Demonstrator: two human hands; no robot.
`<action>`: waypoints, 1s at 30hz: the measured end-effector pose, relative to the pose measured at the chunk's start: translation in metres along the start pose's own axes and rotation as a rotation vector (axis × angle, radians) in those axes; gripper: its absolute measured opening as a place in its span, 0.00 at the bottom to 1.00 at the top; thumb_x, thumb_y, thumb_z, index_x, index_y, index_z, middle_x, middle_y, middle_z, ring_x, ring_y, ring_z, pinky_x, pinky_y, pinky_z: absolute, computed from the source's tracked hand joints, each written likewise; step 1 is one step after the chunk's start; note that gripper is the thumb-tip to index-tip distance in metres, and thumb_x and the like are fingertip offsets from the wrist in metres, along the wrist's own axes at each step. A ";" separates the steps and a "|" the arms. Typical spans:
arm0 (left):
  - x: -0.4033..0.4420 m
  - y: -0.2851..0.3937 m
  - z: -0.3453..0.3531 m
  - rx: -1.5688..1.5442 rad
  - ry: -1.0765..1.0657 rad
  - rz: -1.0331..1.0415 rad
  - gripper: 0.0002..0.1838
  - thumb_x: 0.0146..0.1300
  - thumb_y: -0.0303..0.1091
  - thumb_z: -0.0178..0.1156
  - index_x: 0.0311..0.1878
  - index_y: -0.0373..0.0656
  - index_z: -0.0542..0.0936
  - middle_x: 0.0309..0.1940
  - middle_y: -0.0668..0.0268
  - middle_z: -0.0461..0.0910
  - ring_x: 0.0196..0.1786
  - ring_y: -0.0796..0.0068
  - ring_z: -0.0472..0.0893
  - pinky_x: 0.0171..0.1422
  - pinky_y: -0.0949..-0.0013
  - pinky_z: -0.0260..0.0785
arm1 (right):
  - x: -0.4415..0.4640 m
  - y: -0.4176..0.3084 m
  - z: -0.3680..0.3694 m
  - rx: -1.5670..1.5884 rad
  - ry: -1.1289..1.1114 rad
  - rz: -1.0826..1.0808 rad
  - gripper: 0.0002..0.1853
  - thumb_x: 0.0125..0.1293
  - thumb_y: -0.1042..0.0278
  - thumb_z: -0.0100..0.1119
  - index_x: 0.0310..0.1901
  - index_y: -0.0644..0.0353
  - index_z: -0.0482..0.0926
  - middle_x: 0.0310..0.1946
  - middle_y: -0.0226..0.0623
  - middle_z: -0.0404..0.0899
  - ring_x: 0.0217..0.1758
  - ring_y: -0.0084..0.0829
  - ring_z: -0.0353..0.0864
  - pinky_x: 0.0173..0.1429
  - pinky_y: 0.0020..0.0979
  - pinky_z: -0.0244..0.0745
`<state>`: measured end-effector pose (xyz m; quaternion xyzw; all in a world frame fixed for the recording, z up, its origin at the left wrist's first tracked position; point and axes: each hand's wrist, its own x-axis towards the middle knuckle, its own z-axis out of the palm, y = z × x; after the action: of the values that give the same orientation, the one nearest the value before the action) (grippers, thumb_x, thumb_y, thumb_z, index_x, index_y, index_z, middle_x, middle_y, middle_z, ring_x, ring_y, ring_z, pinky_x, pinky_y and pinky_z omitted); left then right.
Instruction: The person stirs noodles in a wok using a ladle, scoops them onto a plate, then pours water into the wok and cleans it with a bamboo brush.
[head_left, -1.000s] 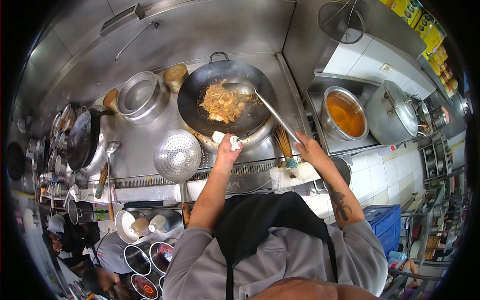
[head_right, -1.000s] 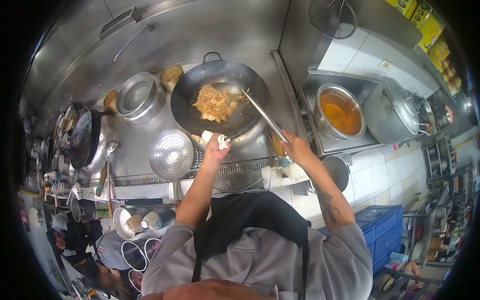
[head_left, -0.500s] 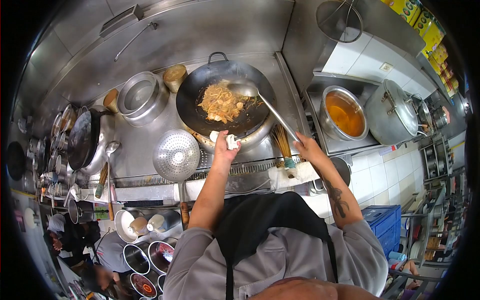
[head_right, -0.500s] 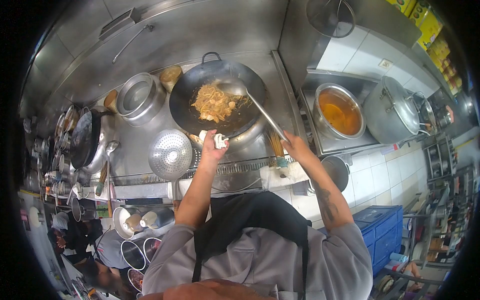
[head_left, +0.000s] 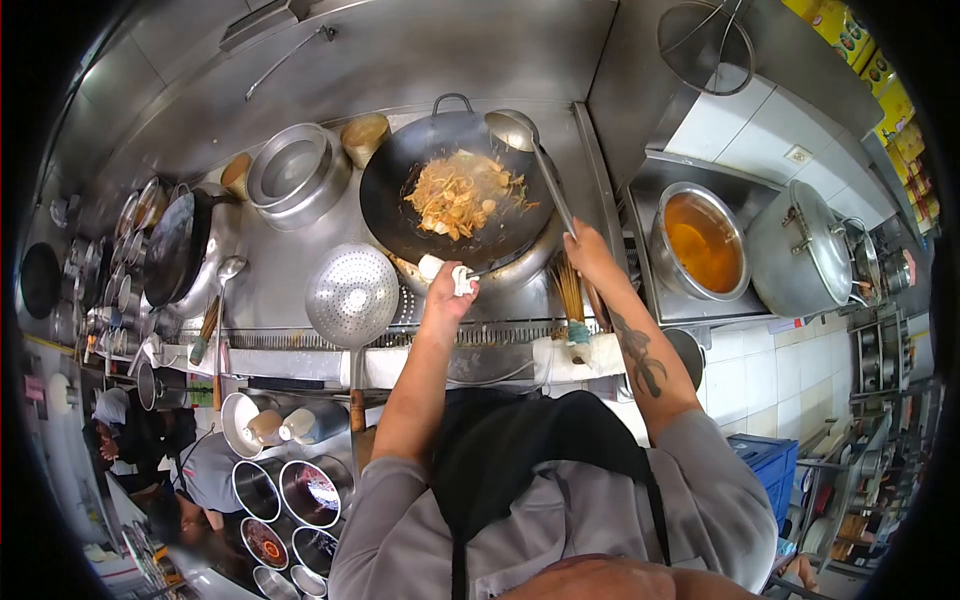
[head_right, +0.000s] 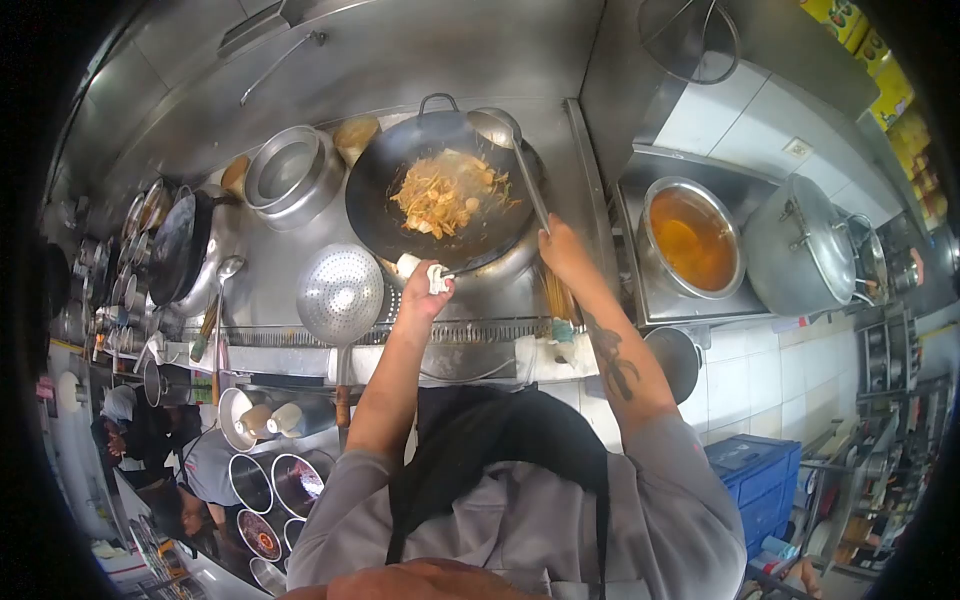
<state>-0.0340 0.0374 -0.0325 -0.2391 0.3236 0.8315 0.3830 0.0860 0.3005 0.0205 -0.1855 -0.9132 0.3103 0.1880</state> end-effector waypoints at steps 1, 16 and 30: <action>-0.001 -0.002 0.000 -0.009 0.002 0.000 0.04 0.63 0.33 0.57 0.35 0.48 0.73 0.24 0.68 0.73 0.27 0.70 0.73 0.26 0.67 0.68 | 0.000 0.013 0.020 -0.050 0.072 -0.086 0.22 0.71 0.64 0.54 0.59 0.72 0.70 0.17 0.43 0.74 0.14 0.29 0.74 0.22 0.33 0.71; -0.008 0.003 0.006 -0.001 -0.016 -0.089 0.04 0.61 0.33 0.58 0.37 0.49 0.72 0.27 0.69 0.72 0.30 0.71 0.72 0.30 0.65 0.69 | -0.043 -0.050 -0.021 0.241 -0.520 0.381 0.25 0.70 0.65 0.54 0.65 0.66 0.67 0.20 0.39 0.75 0.13 0.30 0.71 0.22 0.33 0.71; -0.001 0.006 0.005 0.023 -0.061 -0.133 0.04 0.62 0.33 0.59 0.38 0.47 0.75 0.25 0.67 0.77 0.27 0.69 0.77 0.23 0.66 0.69 | 0.036 -0.092 0.074 0.188 -0.473 0.098 0.17 0.69 0.63 0.54 0.53 0.67 0.73 0.28 0.46 0.79 0.28 0.36 0.81 0.33 0.36 0.75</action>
<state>-0.0384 0.0372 -0.0266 -0.2304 0.3047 0.8073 0.4498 0.0009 0.2122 0.0320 -0.1336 -0.8888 0.4375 -0.0297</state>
